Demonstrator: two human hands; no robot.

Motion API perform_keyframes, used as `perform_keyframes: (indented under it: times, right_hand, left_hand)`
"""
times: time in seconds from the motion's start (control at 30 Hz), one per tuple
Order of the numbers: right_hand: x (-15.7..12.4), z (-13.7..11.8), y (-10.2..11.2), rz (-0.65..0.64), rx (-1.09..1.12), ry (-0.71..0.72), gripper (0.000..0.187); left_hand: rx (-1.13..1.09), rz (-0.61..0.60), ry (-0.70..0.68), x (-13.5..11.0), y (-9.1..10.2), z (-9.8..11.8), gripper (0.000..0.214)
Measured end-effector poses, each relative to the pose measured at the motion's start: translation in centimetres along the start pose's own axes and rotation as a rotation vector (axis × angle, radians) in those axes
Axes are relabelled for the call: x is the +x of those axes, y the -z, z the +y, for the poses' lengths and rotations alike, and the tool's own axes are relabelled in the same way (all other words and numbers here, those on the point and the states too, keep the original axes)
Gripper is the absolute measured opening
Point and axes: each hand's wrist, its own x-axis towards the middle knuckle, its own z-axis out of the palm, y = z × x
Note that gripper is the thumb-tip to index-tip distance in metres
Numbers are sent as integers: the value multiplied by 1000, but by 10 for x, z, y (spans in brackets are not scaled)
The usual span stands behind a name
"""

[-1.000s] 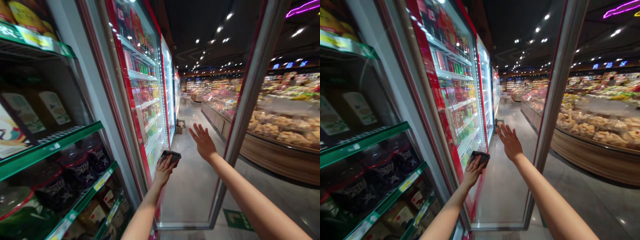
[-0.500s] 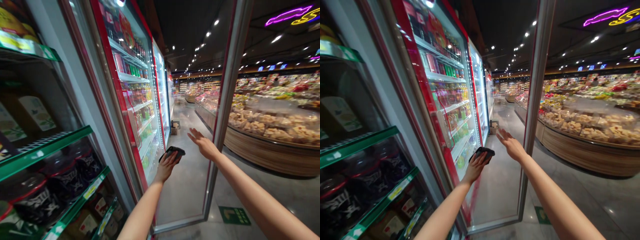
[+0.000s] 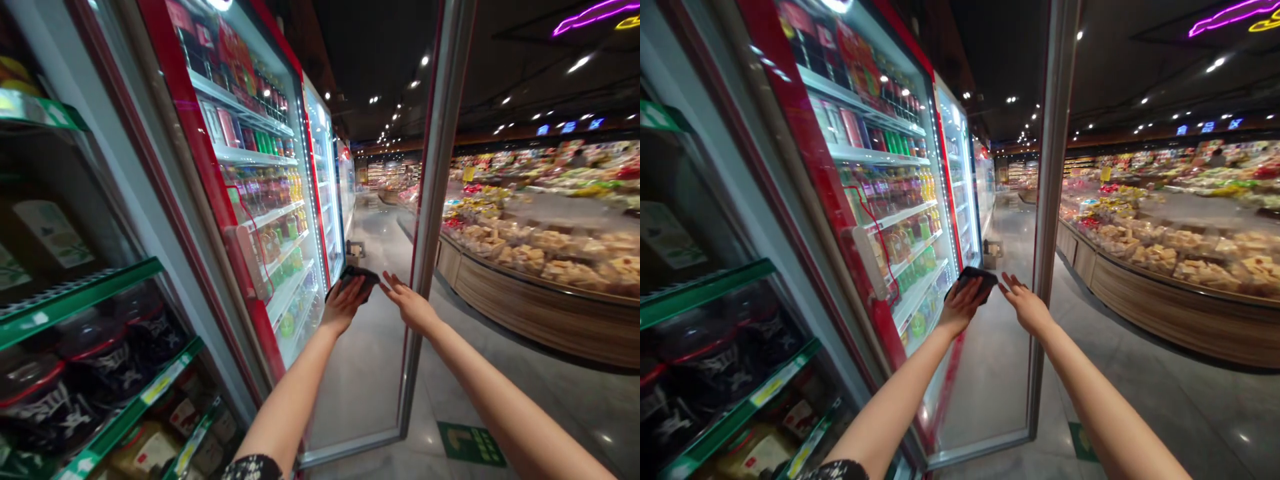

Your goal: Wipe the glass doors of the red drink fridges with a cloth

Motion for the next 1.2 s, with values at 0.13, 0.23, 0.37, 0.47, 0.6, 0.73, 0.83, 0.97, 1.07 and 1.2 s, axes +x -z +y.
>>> perform_keyframes:
  times: [0.13,0.23,0.37,0.47,0.6,0.73,0.83,0.97,1.07,1.2]
  right_hand:
    - [-2,25,5,-10,0,74,83]
    - [-5,45,-4,12,-43,71,78]
    - [-4,65,-24,38,-52,97,70]
    - [-4,73,-37,49,-37,144,72]
    - [-11,81,-43,53,-8,187,74]
    - [-20,86,-46,51,16,177,68]
    - [-22,86,-51,51,28,175,66]
    - [-27,83,-58,82,20,148,62]
    - [-36,81,-62,100,17,125,60]
    - [-48,81,-60,92,21,102,59]
  left_hand:
    - [4,-60,-32,-14,6,-10,68]
    - [75,0,234,35,23,-25,66]
    - [140,162,434,98,26,-34,69]
    - [104,65,291,74,4,-20,66]
    - [0,-137,-8,-11,-20,5,62]
    - [6,-181,-51,-25,-23,8,61]
    - [59,-164,13,22,-30,8,64]
    - [178,-113,159,65,-56,26,68]
    - [181,-161,-14,46,-74,42,66]
    - [113,-215,-227,17,-80,51,60]
